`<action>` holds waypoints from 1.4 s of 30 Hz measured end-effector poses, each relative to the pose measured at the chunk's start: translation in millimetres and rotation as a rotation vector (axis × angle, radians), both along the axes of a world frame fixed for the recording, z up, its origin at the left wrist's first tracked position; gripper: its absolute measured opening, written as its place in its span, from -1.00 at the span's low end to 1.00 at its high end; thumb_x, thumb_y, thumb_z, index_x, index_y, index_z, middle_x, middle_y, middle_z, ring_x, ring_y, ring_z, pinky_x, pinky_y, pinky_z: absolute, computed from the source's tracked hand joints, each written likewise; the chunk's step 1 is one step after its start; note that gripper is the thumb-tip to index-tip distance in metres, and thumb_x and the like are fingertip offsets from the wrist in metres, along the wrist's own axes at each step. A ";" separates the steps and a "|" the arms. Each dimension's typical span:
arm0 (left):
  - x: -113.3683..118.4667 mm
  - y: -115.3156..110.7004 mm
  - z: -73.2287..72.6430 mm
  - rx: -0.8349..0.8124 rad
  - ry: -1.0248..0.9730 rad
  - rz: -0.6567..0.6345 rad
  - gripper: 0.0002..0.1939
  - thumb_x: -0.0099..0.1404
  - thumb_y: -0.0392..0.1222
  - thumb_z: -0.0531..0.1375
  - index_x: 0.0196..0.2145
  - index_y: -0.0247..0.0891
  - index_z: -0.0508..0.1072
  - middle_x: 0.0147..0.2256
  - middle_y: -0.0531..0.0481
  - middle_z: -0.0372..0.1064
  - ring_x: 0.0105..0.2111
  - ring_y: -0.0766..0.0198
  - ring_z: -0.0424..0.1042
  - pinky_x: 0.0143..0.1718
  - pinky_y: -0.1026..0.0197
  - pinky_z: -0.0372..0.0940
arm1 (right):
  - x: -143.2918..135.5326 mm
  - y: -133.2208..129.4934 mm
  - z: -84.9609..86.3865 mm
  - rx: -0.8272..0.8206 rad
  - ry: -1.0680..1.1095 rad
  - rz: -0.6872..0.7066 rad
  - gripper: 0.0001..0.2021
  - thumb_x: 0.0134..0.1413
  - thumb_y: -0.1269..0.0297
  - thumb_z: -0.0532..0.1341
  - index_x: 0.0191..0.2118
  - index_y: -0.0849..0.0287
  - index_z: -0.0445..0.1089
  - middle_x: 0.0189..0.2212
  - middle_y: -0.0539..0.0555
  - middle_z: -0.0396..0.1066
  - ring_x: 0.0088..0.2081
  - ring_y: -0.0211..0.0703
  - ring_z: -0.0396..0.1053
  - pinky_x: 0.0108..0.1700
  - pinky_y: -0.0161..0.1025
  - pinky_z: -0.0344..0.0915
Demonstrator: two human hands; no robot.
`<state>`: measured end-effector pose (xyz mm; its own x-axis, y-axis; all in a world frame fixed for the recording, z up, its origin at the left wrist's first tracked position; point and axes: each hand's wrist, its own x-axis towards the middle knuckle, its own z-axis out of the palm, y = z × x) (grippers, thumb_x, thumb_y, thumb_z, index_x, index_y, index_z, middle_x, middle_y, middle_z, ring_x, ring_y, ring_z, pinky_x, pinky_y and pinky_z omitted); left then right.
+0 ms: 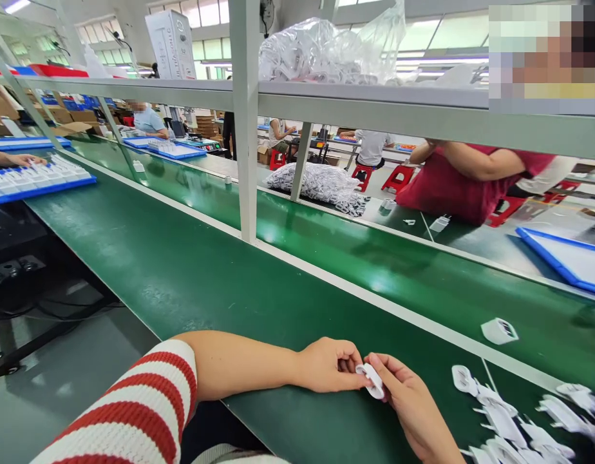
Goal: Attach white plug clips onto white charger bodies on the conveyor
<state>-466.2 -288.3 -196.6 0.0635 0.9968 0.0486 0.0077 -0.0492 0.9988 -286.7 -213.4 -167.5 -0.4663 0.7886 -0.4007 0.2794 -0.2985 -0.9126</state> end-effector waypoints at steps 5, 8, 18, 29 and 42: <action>-0.7 -4.8 8.1 -0.014 0.033 0.009 -0.72 0.16 -0.06 0.39 -0.31 -0.27 0.45 -0.44 0.07 0.40 -0.46 0.35 0.31 -0.38 0.27 0.24 | -9.0 -5.0 1.7 0.049 0.071 -0.036 -0.44 -0.13 -0.26 0.45 -0.31 0.22 0.51 -0.54 -0.04 0.38 -0.54 -0.37 0.14 -0.50 -0.35 0.07; -1.1 -7.6 15.3 -0.030 0.098 0.006 -0.78 0.24 -0.09 0.32 -0.28 -0.28 0.44 -0.41 0.03 0.44 -0.43 0.33 0.33 -0.34 0.25 0.23 | -14.4 -7.0 1.5 0.050 0.129 -0.027 -0.42 -0.17 -0.29 0.44 -0.36 0.22 0.46 -0.60 -0.06 0.35 -0.58 -0.37 0.16 -0.53 -0.34 0.07; -11.5 1.6 20.8 -0.103 0.090 -0.018 -0.65 0.40 0.10 0.22 -0.12 -0.26 0.42 -0.30 -0.07 0.51 -0.33 0.23 0.43 -0.19 0.16 0.32 | -5.8 0.4 21.9 -0.047 0.372 0.002 -0.39 -0.28 -0.13 0.53 -0.16 0.22 0.51 -0.40 -0.02 0.45 -0.50 -0.38 0.30 -0.35 -0.30 0.31; -6.0 28.6 51.8 -0.444 -0.246 0.466 -0.54 0.17 -0.31 0.30 0.03 -0.27 0.36 -0.03 -0.13 0.46 -0.35 0.35 0.44 -0.25 0.23 0.37 | -5.6 15.1 -1.5 0.365 0.066 -0.225 -0.80 0.17 0.31 0.28 -0.12 0.11 0.28 -0.35 -0.04 0.41 -0.40 -0.22 0.45 -0.24 -0.20 0.32; 75.9 253.0 48.8 -0.105 0.631 0.324 -0.27 0.07 0.14 0.46 0.09 -0.29 0.40 0.22 -0.38 0.32 0.27 -0.28 0.26 0.27 -0.14 0.14 | -1.4 14.6 3.8 0.396 -0.149 -0.036 -0.88 0.23 0.33 0.26 -0.15 0.14 0.52 -0.38 0.04 0.55 -0.36 -0.17 0.48 -0.27 -0.26 0.30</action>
